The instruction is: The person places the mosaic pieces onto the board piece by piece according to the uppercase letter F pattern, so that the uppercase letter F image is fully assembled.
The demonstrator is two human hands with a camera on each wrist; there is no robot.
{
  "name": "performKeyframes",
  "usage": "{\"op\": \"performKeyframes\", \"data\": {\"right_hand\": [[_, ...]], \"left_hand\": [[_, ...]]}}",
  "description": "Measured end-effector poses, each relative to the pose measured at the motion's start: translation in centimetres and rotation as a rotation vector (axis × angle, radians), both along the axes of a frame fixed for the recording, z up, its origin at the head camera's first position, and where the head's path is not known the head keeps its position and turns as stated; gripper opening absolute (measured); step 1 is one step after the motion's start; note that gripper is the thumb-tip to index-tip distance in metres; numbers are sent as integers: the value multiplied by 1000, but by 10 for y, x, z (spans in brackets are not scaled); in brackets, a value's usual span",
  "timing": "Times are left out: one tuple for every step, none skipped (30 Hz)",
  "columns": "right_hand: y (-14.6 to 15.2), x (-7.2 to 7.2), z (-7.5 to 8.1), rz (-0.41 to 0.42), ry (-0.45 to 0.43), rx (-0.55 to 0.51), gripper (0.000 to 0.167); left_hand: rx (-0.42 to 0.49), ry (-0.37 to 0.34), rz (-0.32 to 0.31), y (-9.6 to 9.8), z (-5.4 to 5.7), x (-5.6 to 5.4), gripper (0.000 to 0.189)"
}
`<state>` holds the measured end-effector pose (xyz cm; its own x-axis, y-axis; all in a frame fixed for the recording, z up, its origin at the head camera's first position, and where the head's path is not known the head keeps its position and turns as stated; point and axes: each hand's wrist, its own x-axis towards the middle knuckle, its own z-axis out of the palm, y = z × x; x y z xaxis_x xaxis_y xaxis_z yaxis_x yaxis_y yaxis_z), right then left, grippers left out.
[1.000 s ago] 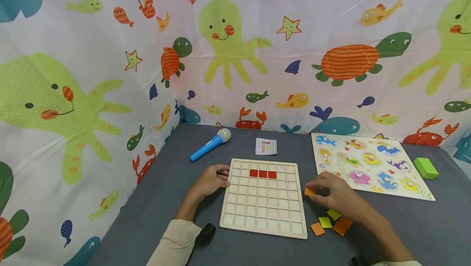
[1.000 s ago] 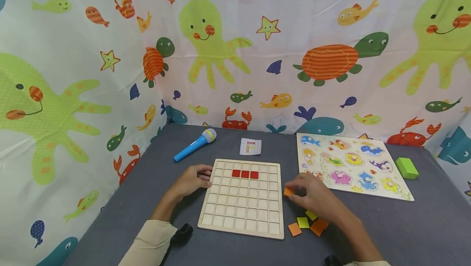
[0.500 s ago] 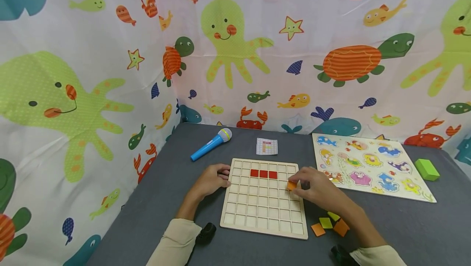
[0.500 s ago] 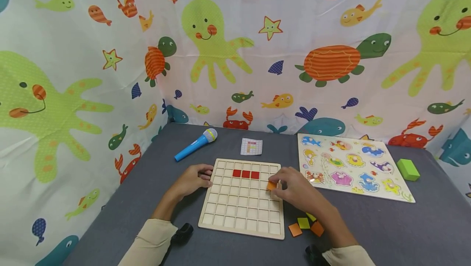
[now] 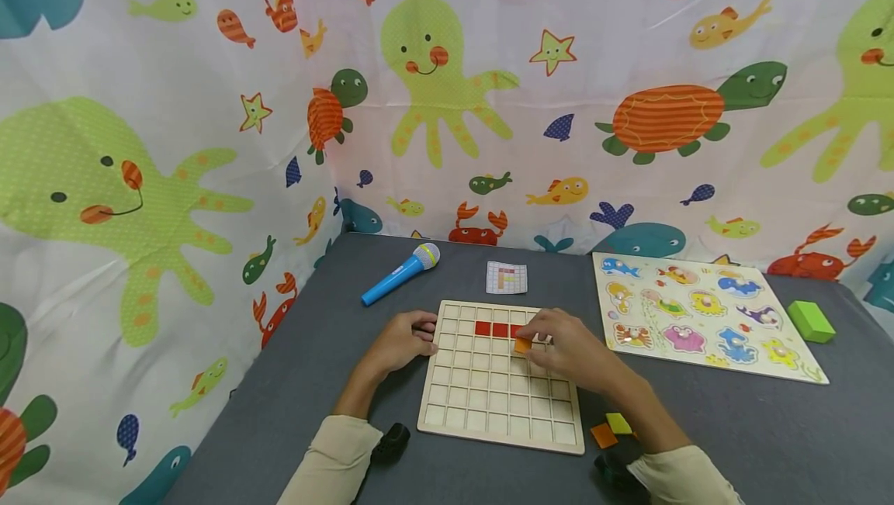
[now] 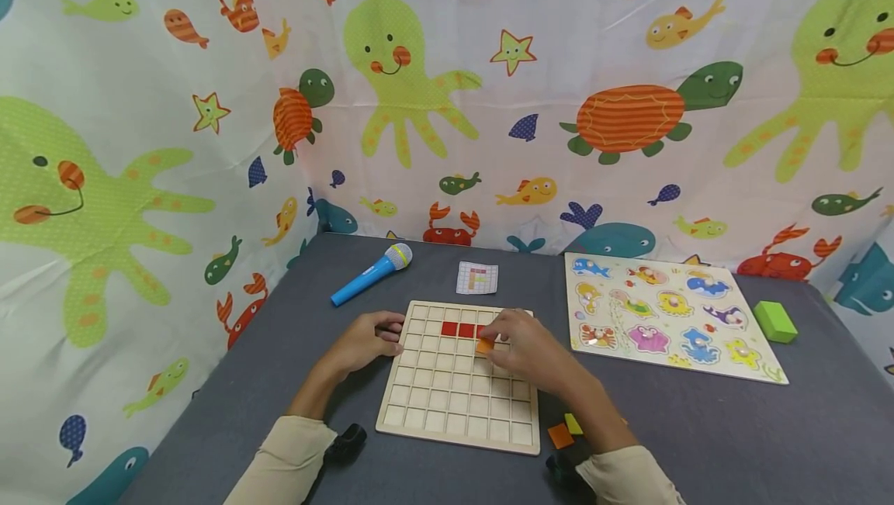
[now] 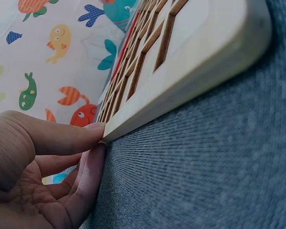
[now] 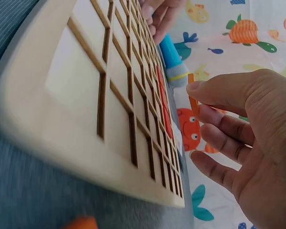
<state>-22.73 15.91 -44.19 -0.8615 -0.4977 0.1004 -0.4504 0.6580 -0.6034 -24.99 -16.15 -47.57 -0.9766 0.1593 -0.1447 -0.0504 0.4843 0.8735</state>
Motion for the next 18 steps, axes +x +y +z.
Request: {"op": "performKeyframes", "data": {"right_hand": [[-2, -1, 0, 6, 6, 2, 30], [-4, -2, -1, 8, 6, 1, 29], [-6, -3, -2, 11, 8, -1, 29], [-8, -4, -3, 12, 8, -4, 29], [-10, -5, -4, 10, 8, -4, 29], [-12, -7, -6, 12, 7, -7, 28], [-13, -8, -7, 14, 3, -11, 28], [-15, -9, -9, 14, -1, -18, 28], [-17, -10, -10, 17, -2, -23, 27], [-18, -12, -11, 23, -1, -28, 27], [-20, -12, -12, 27, -3, -30, 27], [-22, -13, -13, 32, -3, -35, 27], [-23, -14, -14, 37, -3, -40, 27], [-25, -14, -14, 40, -2, -40, 27], [-27, -15, -14, 43, -2, -41, 27], [-29, -15, -14, 45, -3, -41, 28], [-31, -16, -15, 43, -5, -38, 28], [-33, -17, -15, 43, -7, -37, 28]], "left_hand": [[-1, -1, 0, 0, 0, 0, 54], [-2, -3, -1, 0, 0, 0, 54], [-3, -1, -5, 0, 1, 1, 54], [-3, -1, -6, 0, 1, 1, 54], [-4, 1, -10, 0, 1, 1, 55], [-5, 1, -11, 0, 1, 1, 55], [-6, 1, -12, 0, 1, 1, 55], [-6, 2, -13, 0, 0, 1, 55], [-6, 4, -13, 0, 0, 1, 55], [-6, 4, -10, 0, 0, 1, 55], [-7, 5, -10, 0, 0, 1, 55], [-7, 4, -7, 0, 0, 1, 54], [-7, 5, -5, 0, 0, 0, 54], [-7, 7, -4, 0, 0, 0, 54], [-7, 8, -3, 0, 0, 0, 54], [-6, 9, -2, 0, -1, 0, 54], [-5, 10, -2, 0, -1, 0, 54], [-3, 10, 0, 0, -1, 0, 54]]}}
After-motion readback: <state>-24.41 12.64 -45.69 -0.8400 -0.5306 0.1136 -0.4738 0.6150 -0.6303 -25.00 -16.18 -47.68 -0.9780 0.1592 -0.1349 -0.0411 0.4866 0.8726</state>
